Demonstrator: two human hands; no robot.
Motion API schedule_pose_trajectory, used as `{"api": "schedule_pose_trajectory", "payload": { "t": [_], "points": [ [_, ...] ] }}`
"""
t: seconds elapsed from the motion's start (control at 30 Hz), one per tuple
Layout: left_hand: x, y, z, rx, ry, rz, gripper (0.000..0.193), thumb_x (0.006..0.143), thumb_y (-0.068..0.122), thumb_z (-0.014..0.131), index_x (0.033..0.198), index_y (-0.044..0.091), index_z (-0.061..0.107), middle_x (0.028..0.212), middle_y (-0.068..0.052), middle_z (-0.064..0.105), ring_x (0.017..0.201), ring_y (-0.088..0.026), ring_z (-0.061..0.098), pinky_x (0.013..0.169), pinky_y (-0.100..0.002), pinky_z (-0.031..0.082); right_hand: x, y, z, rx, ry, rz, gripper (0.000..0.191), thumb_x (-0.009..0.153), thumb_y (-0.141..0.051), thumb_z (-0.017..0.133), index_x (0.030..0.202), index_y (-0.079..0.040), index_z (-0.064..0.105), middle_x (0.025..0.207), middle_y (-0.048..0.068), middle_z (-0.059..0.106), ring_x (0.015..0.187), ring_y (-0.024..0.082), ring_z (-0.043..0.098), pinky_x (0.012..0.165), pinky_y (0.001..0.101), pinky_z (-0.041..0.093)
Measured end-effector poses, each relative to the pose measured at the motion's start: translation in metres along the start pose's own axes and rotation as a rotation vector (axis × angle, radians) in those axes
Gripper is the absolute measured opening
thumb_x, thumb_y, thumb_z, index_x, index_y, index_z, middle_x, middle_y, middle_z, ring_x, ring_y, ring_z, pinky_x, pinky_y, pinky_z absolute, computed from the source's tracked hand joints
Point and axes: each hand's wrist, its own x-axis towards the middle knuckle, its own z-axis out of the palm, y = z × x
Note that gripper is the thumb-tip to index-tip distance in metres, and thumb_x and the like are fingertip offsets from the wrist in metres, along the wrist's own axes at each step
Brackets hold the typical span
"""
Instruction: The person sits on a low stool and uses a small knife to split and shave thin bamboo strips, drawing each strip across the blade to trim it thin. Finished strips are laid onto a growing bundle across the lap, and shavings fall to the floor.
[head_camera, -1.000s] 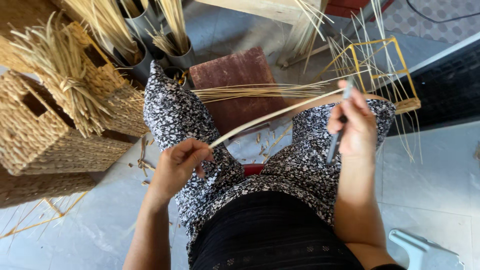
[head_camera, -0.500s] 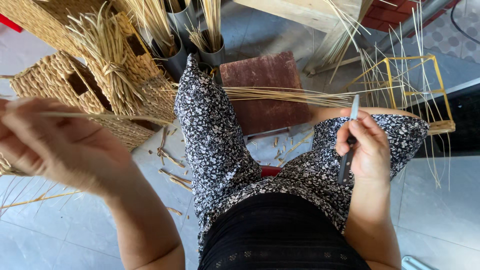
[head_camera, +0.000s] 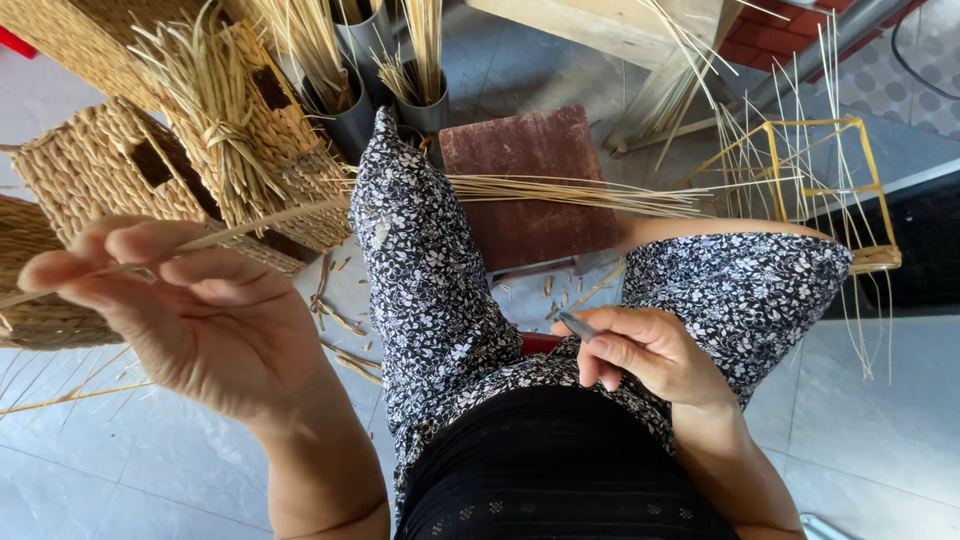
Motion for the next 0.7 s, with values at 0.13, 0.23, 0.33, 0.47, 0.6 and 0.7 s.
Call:
{"api": "schedule_pose_trajectory", "payload": {
  "t": [0.13,0.23,0.33,0.47,0.6,0.7],
  "points": [
    [0.003,0.004,0.008,-0.107,-0.048,-0.075,0.016,0.113,0.026,0.059,0.12,0.023,0.072,0.118,0.001,0.077,0.126,-0.016,0.069,0.09,-0.026,0.063,0.008,0.003,0.005,-0.003,-0.01,-0.012,0.03,0.105,-0.01,0.055,0.13,0.001,0.068,0.076,0.008,0.074,0.058,0.008,0.061,0.053,0.02,0.052],
    [0.005,0.008,0.007,-0.135,0.014,-0.069,0.013,0.113,0.028,0.061,0.117,0.026,0.072,0.114,0.005,0.077,0.121,-0.013,0.069,0.093,-0.025,0.062,0.01,0.005,0.006,-0.024,-0.029,-0.035,0.031,0.105,-0.009,0.054,0.131,0.001,0.067,0.076,0.007,0.075,0.058,0.008,0.061,0.053,0.0199,0.053],
    [-0.008,-0.005,0.003,-0.1,0.137,-0.147,0.007,0.113,0.021,0.063,0.119,0.02,0.067,0.114,-0.001,0.074,0.107,-0.012,0.068,0.087,-0.023,0.059,0.012,0.003,0.007,-0.023,-0.017,-0.028,0.033,0.105,-0.007,0.053,0.135,0.0,0.065,0.076,0.007,0.074,0.057,0.008,0.061,0.053,0.0198,0.053],
    [-0.043,-0.059,-0.005,0.134,0.166,-0.314,0.006,0.113,0.005,0.066,0.113,0.008,0.061,0.102,-0.005,0.068,0.09,-0.013,0.066,0.085,-0.027,0.054,0.023,0.0,0.017,-0.011,0.013,-0.028,0.044,0.104,-0.005,0.052,0.148,-0.003,0.052,0.077,0.006,0.073,0.057,0.007,0.058,0.054,0.0191,0.05],
    [-0.096,-0.108,-0.012,0.206,0.436,-0.693,0.012,0.1,0.008,0.069,0.11,0.008,0.062,0.107,-0.005,0.07,0.098,-0.014,0.069,0.079,-0.026,0.054,0.03,0.002,0.025,-0.008,0.099,0.004,0.057,0.102,-0.007,0.053,0.157,-0.008,0.037,0.077,0.004,0.07,0.059,0.006,0.058,0.055,0.0189,0.05],
    [-0.127,-0.127,-0.025,0.202,0.48,-0.884,0.013,0.097,0.011,0.068,0.108,0.01,0.062,0.107,-0.005,0.072,0.095,-0.014,0.071,0.077,-0.027,0.055,0.036,0.015,0.025,0.076,0.175,0.011,0.055,0.103,-0.009,0.052,0.156,-0.01,0.039,0.078,0.004,0.069,0.06,0.006,0.058,0.056,0.0183,0.048]
  ]
}}
